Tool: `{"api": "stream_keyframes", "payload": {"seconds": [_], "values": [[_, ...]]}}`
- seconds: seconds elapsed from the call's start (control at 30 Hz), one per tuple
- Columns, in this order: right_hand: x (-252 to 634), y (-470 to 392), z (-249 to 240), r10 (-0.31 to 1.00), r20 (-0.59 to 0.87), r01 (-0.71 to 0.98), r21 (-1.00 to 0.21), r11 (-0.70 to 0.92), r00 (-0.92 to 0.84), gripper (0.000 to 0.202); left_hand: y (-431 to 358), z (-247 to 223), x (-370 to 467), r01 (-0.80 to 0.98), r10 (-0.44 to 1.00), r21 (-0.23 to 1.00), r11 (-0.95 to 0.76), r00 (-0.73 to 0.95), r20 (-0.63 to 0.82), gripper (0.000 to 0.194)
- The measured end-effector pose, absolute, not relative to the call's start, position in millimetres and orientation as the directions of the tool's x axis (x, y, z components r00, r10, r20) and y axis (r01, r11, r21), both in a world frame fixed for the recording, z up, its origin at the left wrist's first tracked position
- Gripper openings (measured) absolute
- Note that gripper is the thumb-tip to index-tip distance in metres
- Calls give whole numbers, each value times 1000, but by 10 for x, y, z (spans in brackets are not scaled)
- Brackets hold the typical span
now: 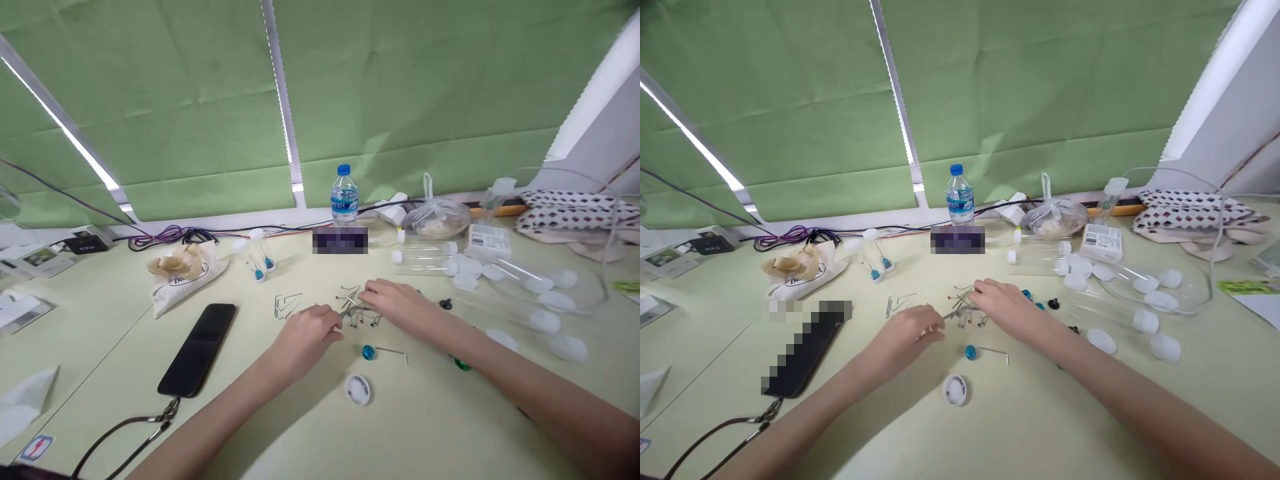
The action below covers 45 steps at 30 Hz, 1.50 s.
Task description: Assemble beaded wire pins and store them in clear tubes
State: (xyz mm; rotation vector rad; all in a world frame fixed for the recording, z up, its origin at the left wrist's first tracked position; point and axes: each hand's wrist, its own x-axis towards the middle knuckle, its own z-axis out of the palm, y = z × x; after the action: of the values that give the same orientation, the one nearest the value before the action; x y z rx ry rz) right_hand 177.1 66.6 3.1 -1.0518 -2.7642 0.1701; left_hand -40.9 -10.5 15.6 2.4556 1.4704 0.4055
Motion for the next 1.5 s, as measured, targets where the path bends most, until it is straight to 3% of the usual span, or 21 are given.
{"api": "stream_keyframes", "payload": {"seconds": [0.07,0.17,0.4,0.67,0.77,0.93,1.17,1.5], "values": [[1746,663,16,652,117,639,-133,758,-749,25,-43,50,-331,737,871,494,-461,484,90,8],[1740,645,1,657,106,650,-96,754,-746,25,-59,-89,-253,638,866,644,-422,494,78,28],[1809,647,34,678,60,662,-169,730,-733,18,-167,-268,-133,549,898,763,-341,430,93,13],[1858,623,321,764,149,704,-309,639,-628,21,-154,-301,-103,342,940,919,-196,333,76,17],[1849,518,502,784,174,696,-375,612,-596,20,-136,-303,-142,285,966,953,-105,258,29,18],[1800,302,648,789,95,608,-585,537,-607,22,-128,-324,-167,207,979,978,39,188,-79,9],[1703,201,589,764,117,636,-484,602,-634,25,-160,-315,-141,180,980,983,44,183,-77,11],[1744,245,572,796,113,676,-466,571,-595,24,-166,-303,-147,175,977,983,55,194,-90,12]]}}
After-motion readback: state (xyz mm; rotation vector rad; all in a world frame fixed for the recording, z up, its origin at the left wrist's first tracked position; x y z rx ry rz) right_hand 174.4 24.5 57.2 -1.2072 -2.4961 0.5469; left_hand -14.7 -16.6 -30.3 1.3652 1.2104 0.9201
